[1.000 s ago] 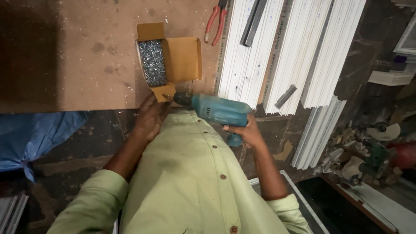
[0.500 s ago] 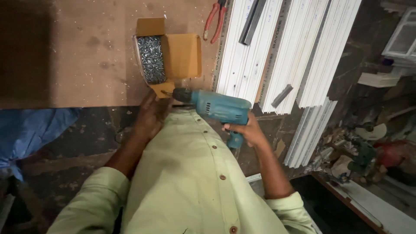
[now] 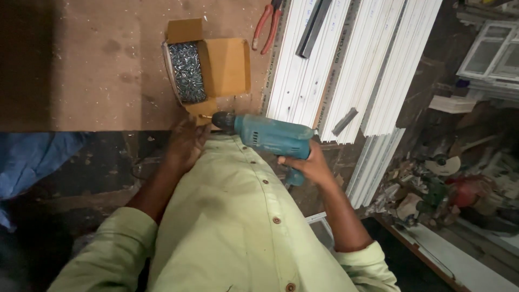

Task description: The person inserts a metal strip into a white profile and then uses a power drill to drive screws into the profile. The person handles the profile, metal strip, and drill throughout the clip.

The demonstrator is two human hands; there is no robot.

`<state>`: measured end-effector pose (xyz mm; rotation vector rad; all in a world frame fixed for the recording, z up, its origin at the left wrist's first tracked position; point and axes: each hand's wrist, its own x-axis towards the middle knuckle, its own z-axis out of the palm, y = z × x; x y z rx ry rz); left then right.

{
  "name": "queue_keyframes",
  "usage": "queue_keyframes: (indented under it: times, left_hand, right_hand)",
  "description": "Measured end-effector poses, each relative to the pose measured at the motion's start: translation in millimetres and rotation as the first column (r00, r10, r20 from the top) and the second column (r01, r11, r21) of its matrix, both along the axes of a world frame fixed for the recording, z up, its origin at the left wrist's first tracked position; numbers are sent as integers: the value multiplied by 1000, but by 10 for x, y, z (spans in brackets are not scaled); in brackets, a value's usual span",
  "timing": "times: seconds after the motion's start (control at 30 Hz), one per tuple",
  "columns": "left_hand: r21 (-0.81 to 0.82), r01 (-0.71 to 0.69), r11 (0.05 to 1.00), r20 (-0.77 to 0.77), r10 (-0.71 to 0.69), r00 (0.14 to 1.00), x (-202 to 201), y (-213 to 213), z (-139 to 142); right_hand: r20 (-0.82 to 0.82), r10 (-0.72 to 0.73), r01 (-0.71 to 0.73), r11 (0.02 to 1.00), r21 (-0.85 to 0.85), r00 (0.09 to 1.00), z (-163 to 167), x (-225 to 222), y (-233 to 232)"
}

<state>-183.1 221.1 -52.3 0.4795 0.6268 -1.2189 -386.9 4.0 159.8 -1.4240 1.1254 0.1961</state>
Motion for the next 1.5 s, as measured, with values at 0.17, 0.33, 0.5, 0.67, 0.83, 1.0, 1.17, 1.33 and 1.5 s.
queue_keyframes:
  times: [0.17,0.33,0.5,0.67,0.83,1.0,1.17,1.33,1.5]
  left_hand:
    - [3,16,1000,-133,-15,991,145,8,268]
    - [-74,81,994,-34,-84,996,132,63,299]
    - [-21,109,994,9,-109,994,53,-9,152]
    - [-63,97,993,31,-96,995,45,7,208]
    - [-19,134,991,11,-134,991,44,-26,209]
    - [-16,92,996,-30,-93,995,-26,-59,153]
    - [28,59,998,-9,-58,998,-53,-76,144]
    - [126,45,991,94,-58,994,-83,-130,65]
    - [309,39,950,157,-92,983,-171,-212,-137]
  right_hand:
    - [-3,-139,139,990,21,990,27,4,51]
    - [-40,-225,227,972,56,974,17,-3,34]
    - [-47,-237,241,964,110,970,25,-4,20]
    - [18,-250,243,956,167,968,106,6,9]
    - [-34,-119,122,989,81,992,179,8,-41]
    - [-111,3,-5,1000,-18,994,218,21,-24]
    - [-128,10,-22,995,-94,992,208,85,60]
    - [-126,99,-108,992,-64,987,184,179,125]
    - [-177,144,-180,961,-209,974,223,263,202]
